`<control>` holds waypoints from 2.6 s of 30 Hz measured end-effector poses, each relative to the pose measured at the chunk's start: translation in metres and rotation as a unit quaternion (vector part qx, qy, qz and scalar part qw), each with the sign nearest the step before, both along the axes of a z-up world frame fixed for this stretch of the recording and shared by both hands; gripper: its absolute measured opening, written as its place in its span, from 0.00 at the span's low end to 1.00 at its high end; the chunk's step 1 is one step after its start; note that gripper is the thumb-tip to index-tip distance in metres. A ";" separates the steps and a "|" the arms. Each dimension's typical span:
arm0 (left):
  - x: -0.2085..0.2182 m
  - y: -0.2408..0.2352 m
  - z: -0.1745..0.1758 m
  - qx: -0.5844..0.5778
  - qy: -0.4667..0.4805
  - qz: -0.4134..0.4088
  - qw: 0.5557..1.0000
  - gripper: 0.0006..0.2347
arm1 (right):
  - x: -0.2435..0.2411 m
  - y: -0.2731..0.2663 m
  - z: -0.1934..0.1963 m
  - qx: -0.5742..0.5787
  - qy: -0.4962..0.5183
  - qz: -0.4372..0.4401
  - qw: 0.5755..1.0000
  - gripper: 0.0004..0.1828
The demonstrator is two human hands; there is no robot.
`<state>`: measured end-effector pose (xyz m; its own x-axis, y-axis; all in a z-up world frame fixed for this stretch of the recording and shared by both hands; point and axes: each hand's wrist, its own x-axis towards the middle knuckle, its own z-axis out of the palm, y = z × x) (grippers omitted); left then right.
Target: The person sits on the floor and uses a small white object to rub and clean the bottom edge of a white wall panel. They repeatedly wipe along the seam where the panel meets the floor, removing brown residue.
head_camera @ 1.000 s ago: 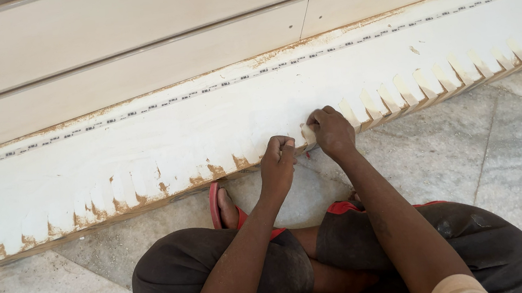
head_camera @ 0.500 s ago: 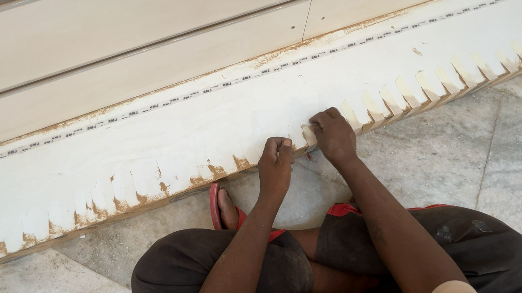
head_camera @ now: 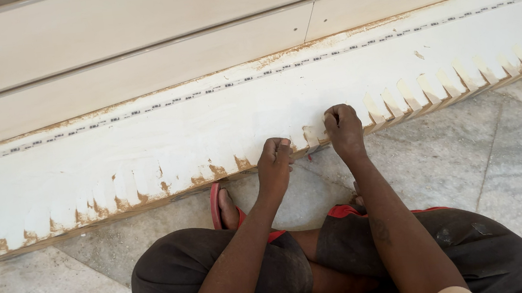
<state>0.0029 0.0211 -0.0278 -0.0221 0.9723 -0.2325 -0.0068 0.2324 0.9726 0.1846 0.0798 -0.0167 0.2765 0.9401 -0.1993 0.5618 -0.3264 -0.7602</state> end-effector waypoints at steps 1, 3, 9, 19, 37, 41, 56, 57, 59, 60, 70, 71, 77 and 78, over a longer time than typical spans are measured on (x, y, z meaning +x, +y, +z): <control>0.001 -0.001 -0.001 0.003 -0.001 0.000 1.000 0.16 | 0.001 -0.005 0.001 0.048 -0.036 0.031 0.998 0.10; 0.002 0.001 0.000 0.014 -0.001 0.001 1.000 0.16 | -0.002 -0.011 0.001 0.124 -0.132 0.087 0.980 0.12; -0.001 0.001 0.000 0.015 -0.007 0.000 1.000 0.16 | -0.016 -0.022 -0.001 0.198 -0.142 0.100 0.965 0.05; -0.002 0.002 0.004 0.011 -0.037 0.012 0.999 0.14 | 0.010 -0.053 0.028 0.103 -0.037 0.152 0.982 0.07; -0.010 -0.003 -0.006 0.104 0.024 0.011 0.994 0.11 | 0.000 -0.084 -0.006 0.002 -0.223 0.302 0.927 0.06; -0.012 -0.003 -0.010 0.153 0.027 -0.003 0.988 0.10 | 0.001 -0.082 -0.005 -0.022 -0.169 0.310 0.935 0.06; -0.015 -0.007 0.015 0.046 -0.044 -0.013 0.998 0.15 | -0.008 -0.084 0.008 -0.167 -0.029 0.313 0.934 0.08; -0.014 -0.005 0.014 0.043 -0.049 -0.015 0.998 0.15 | -0.009 -0.085 0.012 -0.170 -0.002 0.307 0.937 0.08; -0.014 -0.004 0.010 0.034 -0.085 -0.004 0.996 0.17 | -0.010 -0.085 0.018 -0.176 0.052 0.294 0.938 0.08; -0.014 -0.004 0.007 0.029 -0.102 0.002 0.994 0.18 | -0.009 -0.085 0.021 -0.157 0.080 0.261 0.949 0.08; -0.012 0.002 -0.007 -0.001 -0.146 -0.038 0.989 0.37 | 0.018 -0.077 0.051 -0.057 0.435 0.090 0.894 0.10; -0.012 0.001 -0.006 -0.008 -0.159 -0.053 0.986 0.38 | 0.016 -0.078 0.051 -0.057 0.458 0.081 0.883 0.10; -0.011 -0.007 0.007 -0.009 -0.204 -0.147 0.968 0.42 | 0.007 -0.077 0.050 -0.047 0.484 0.059 0.872 0.10; -0.010 -0.008 0.009 -0.004 -0.197 -0.164 0.967 0.42 | 0.007 -0.077 0.049 -0.048 0.484 0.047 0.873 0.10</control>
